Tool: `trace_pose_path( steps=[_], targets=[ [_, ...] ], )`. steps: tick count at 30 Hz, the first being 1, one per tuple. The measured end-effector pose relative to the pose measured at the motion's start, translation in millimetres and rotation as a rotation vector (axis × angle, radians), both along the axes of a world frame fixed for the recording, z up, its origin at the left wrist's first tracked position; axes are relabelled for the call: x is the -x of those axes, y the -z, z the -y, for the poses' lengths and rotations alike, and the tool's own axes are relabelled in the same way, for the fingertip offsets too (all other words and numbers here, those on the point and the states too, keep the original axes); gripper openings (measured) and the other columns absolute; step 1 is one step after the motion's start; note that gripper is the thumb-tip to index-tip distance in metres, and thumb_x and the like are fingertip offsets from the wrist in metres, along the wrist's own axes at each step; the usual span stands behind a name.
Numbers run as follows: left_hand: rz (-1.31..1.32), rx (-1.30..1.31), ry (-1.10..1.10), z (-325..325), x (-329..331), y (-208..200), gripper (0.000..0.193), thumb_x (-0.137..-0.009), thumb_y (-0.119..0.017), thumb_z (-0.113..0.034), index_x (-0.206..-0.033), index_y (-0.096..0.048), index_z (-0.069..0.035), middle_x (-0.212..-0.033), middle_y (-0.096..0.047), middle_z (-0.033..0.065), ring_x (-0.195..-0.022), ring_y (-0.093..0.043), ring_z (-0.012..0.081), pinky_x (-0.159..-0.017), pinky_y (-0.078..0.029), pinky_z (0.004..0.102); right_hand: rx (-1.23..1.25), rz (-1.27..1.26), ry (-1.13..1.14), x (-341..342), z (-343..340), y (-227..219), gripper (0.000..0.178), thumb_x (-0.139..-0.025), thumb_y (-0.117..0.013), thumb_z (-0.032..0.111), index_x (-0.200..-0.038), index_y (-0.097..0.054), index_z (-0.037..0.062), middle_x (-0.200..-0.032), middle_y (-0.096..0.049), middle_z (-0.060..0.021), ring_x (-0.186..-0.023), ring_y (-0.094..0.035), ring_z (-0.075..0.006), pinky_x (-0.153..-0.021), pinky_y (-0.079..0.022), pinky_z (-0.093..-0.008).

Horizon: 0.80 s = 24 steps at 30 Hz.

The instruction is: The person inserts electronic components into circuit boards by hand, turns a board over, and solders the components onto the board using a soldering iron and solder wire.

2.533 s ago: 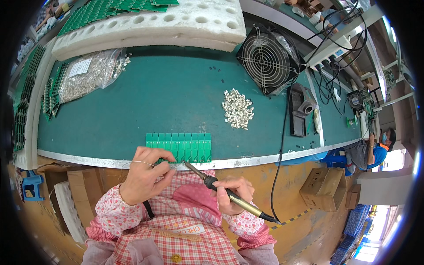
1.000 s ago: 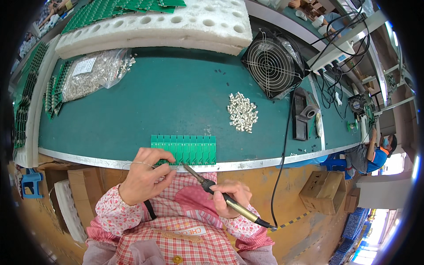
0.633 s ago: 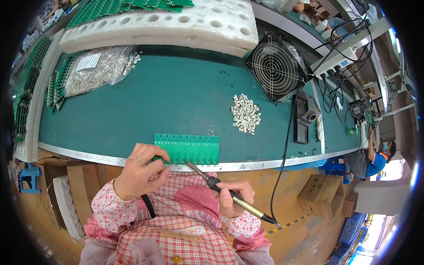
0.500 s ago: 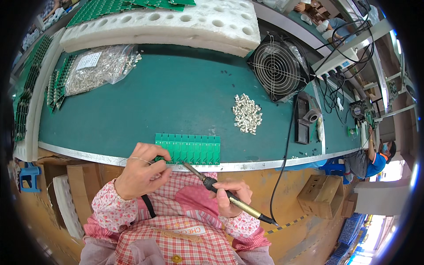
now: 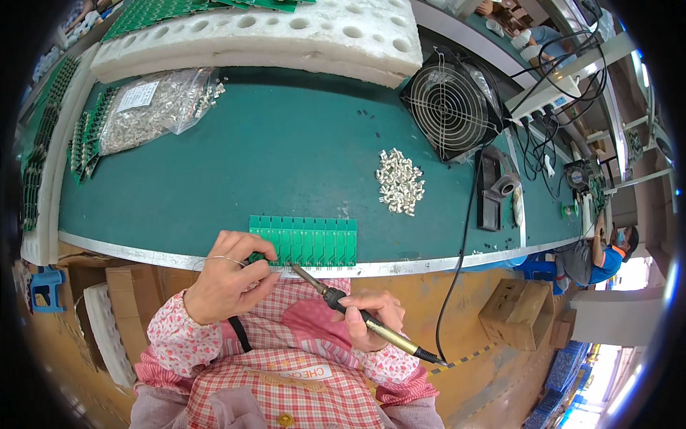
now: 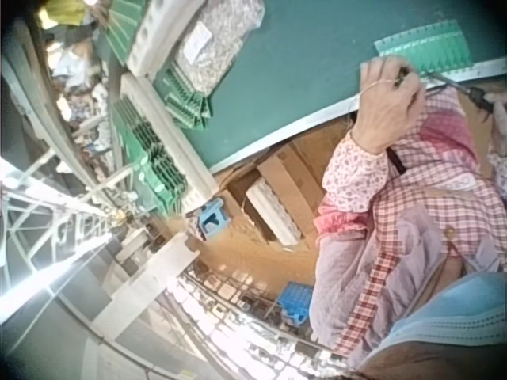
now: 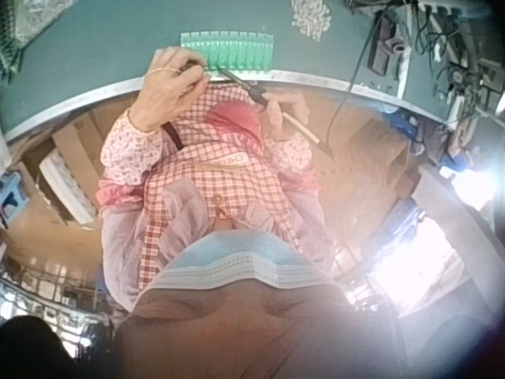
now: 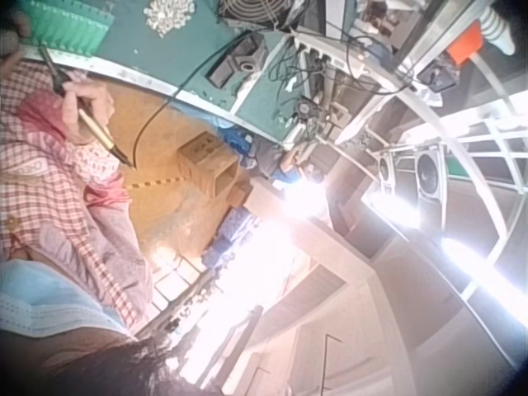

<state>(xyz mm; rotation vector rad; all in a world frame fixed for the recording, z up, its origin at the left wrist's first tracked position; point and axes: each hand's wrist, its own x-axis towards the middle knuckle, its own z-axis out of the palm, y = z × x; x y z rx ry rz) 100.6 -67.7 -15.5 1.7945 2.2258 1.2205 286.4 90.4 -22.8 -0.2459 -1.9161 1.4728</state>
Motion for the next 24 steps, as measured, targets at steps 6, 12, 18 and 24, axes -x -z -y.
trace_pose_path(
  steps=[6, 12, 18, 24],
  targets=[
    [-0.008, 0.002, 0.002, -2, 1, 1, 0.021, -0.070, -0.072, -0.009, -0.069, -0.051, -0.008, -0.096, -0.057, 0.0034, -0.090, -0.053, 0.0246, -0.075, -0.038, 0.0387, -0.032, -0.018, -0.001, 3, 0, 0, 0.012, -0.086, -0.059, 0.006, -0.087, -0.055, -0.0049, -0.060, -0.062, -0.0128, -0.051, -0.065, -0.0197, -0.042, -0.051, -0.0264],
    [-0.019, 0.019, 0.001, -2, 0, 1, 0.020, -0.070, -0.071, -0.009, -0.069, -0.051, -0.008, -0.096, -0.057, 0.0037, -0.089, -0.053, 0.0241, -0.074, -0.039, 0.0379, -0.111, -0.039, -0.021, 4, 1, -2, 0.012, -0.085, -0.060, 0.006, -0.085, -0.055, -0.0048, -0.059, -0.061, -0.0110, -0.050, -0.065, -0.0184, -0.042, -0.050, -0.0261],
    [-0.006, -0.017, 0.013, 2, 1, 0, 0.020, -0.071, -0.070, -0.007, -0.069, -0.051, -0.007, -0.096, -0.057, 0.0039, -0.090, -0.056, 0.0236, -0.073, -0.040, 0.0372, -0.181, -0.035, 0.018, -2, 0, 3, 0.014, -0.085, -0.060, 0.008, -0.085, -0.055, -0.0052, -0.059, -0.061, -0.0117, -0.047, -0.062, -0.0174, -0.042, -0.049, -0.0258],
    [0.020, -0.038, 0.008, 8, 5, -2, 0.018, -0.070, -0.068, -0.005, -0.069, -0.051, -0.006, -0.094, -0.057, 0.0055, -0.089, -0.057, 0.0249, -0.074, -0.042, 0.0379, -0.033, -0.118, 0.050, 2, 1, 3, 0.014, -0.085, -0.057, 0.006, -0.087, -0.055, -0.0071, -0.058, -0.061, -0.0132, -0.046, -0.061, -0.0177, -0.041, -0.049, -0.0265]
  ],
)
